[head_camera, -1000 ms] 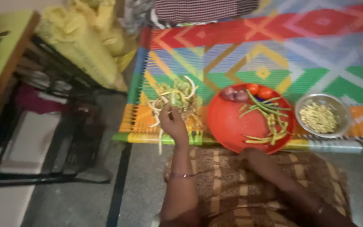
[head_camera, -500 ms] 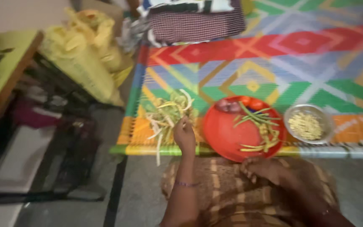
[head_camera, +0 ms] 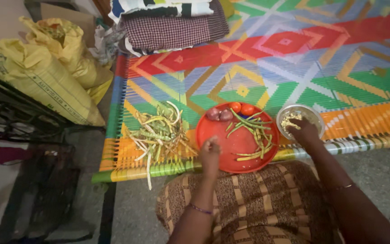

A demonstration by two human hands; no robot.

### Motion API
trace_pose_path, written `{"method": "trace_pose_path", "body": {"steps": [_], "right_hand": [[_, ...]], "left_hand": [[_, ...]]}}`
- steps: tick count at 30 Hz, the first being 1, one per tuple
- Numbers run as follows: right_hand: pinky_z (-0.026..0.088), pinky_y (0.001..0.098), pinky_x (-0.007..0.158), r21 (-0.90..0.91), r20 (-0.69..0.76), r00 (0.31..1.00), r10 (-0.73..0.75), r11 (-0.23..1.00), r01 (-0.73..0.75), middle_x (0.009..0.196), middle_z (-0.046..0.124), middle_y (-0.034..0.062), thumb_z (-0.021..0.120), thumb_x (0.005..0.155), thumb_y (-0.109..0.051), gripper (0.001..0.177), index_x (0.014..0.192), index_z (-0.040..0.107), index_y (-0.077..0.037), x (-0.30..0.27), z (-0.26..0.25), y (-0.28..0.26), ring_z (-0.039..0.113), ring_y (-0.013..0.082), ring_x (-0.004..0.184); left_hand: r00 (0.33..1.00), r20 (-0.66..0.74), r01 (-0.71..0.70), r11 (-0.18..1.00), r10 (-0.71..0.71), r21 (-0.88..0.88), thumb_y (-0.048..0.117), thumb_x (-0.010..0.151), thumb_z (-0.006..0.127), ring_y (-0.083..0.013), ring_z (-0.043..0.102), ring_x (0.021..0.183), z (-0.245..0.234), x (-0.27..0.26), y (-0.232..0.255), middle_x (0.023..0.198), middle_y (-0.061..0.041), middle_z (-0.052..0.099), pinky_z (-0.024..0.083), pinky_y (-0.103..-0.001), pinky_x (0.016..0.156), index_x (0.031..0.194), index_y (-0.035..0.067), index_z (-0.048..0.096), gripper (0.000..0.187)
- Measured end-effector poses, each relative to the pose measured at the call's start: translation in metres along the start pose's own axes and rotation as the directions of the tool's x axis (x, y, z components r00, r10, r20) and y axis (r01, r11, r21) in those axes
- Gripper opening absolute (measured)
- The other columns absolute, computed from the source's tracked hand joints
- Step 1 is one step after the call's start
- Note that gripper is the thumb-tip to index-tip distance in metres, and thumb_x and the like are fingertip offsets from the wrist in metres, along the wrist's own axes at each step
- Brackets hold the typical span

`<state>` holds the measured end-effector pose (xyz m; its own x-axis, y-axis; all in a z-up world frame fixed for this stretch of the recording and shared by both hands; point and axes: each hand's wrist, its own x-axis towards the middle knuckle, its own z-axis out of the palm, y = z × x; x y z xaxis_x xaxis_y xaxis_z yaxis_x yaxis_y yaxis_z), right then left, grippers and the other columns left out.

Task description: The person shells beans by prying open pods by hand, extracting the seeds, and discarding the empty pods onto a pile.

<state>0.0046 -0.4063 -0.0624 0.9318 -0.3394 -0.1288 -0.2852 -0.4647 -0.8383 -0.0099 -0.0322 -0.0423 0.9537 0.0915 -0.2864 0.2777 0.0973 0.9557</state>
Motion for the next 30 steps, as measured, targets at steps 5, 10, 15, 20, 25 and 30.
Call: {"method": "trace_pose_path", "body": {"steps": [5, 10, 15, 20, 25, 30], "right_hand": [[0.057, 0.0467, 0.08, -0.527, 0.119, 0.99, 0.073, 0.85, 0.0, 0.088, 0.077, 0.0186, 0.063, 0.095, -0.05, 0.042, 0.094, 0.085, -0.014, -0.049, 0.056, -0.063, 0.073, 0.034, 0.082], [0.06, 0.0471, 0.075, -0.758, 0.076, 0.993, -0.093, 0.641, 0.118, 0.094, 0.075, 0.0146, 0.069, 0.088, -0.055, 0.049, 0.102, 0.077, -0.008, -0.047, 0.102, -0.063, 0.074, 0.0325, 0.084], [0.06, 0.0492, 0.081, -0.729, 0.028, 0.997, 0.071, 0.684, -0.028, 0.1, 0.076, 0.0178, 0.07, 0.087, -0.048, 0.047, 0.108, 0.075, -0.006, -0.038, 0.108, -0.054, 0.074, 0.0359, 0.093], [0.059, 0.0533, 0.083, -0.7, 0.077, 0.997, 0.031, 0.714, 0.031, 0.098, 0.075, 0.02, 0.062, 0.095, -0.045, 0.04, 0.105, 0.075, -0.008, -0.061, 0.094, -0.072, 0.073, 0.0402, 0.091], [0.06, 0.0478, 0.073, -0.522, 0.121, 0.993, -0.004, 0.85, 0.067, 0.085, 0.074, 0.017, 0.063, 0.094, -0.039, 0.035, 0.102, 0.071, -0.006, -0.112, 0.077, -0.13, 0.075, 0.0355, 0.076], [0.055, 0.0455, 0.063, -0.436, 0.188, 0.968, -0.163, 0.87, 0.231, 0.077, 0.069, 0.0171, 0.069, 0.091, -0.034, 0.031, 0.09, 0.068, -0.003, -0.16, 0.102, -0.159, 0.069, 0.0323, 0.065]], "left_hand": [[0.996, -0.093, -0.005, 1.0, 0.003, -0.017, 0.023, 0.1, 0.06, -0.0151, 0.07, 0.089, -0.012, 0.011, 0.003, 0.114, -0.006, 0.073, 0.061, -0.028, 0.077, 0.129, 0.006, 0.066, 0.034], [0.992, -0.002, -0.123, 0.992, 0.123, -0.018, 0.014, 0.1, 0.059, -0.014, 0.069, 0.085, -0.011, 0.024, -0.025, 0.109, -0.007, 0.074, 0.058, -0.028, 0.074, 0.129, 0.003, 0.067, 0.032], [0.99, 0.08, -0.099, 0.974, 0.117, -0.201, 0.01, 0.101, 0.058, -0.0136, 0.069, 0.084, -0.005, 0.039, -0.051, 0.107, -0.009, 0.074, 0.059, -0.028, 0.075, 0.127, 0.0, 0.067, 0.029], [0.984, 0.175, 0.006, 0.984, 0.026, -0.179, 0.011, 0.1, 0.057, -0.0124, 0.071, 0.082, 0.002, 0.034, -0.044, 0.11, -0.009, 0.075, 0.06, -0.027, 0.072, 0.126, 0.002, 0.065, 0.029], [0.941, 0.326, 0.137, 0.982, -0.088, -0.131, 0.019, 0.104, 0.061, -0.0137, 0.067, 0.078, 0.01, 0.017, -0.026, 0.105, -0.012, 0.074, 0.058, -0.028, 0.07, 0.128, -0.003, 0.067, 0.033], [0.91, 0.36, 0.272, 0.952, -0.207, -0.141, 0.021, 0.105, 0.062, -0.0171, 0.071, 0.078, 0.008, 0.016, -0.02, 0.1, -0.011, 0.074, 0.062, -0.03, 0.072, 0.127, -0.002, 0.066, 0.032]]}}
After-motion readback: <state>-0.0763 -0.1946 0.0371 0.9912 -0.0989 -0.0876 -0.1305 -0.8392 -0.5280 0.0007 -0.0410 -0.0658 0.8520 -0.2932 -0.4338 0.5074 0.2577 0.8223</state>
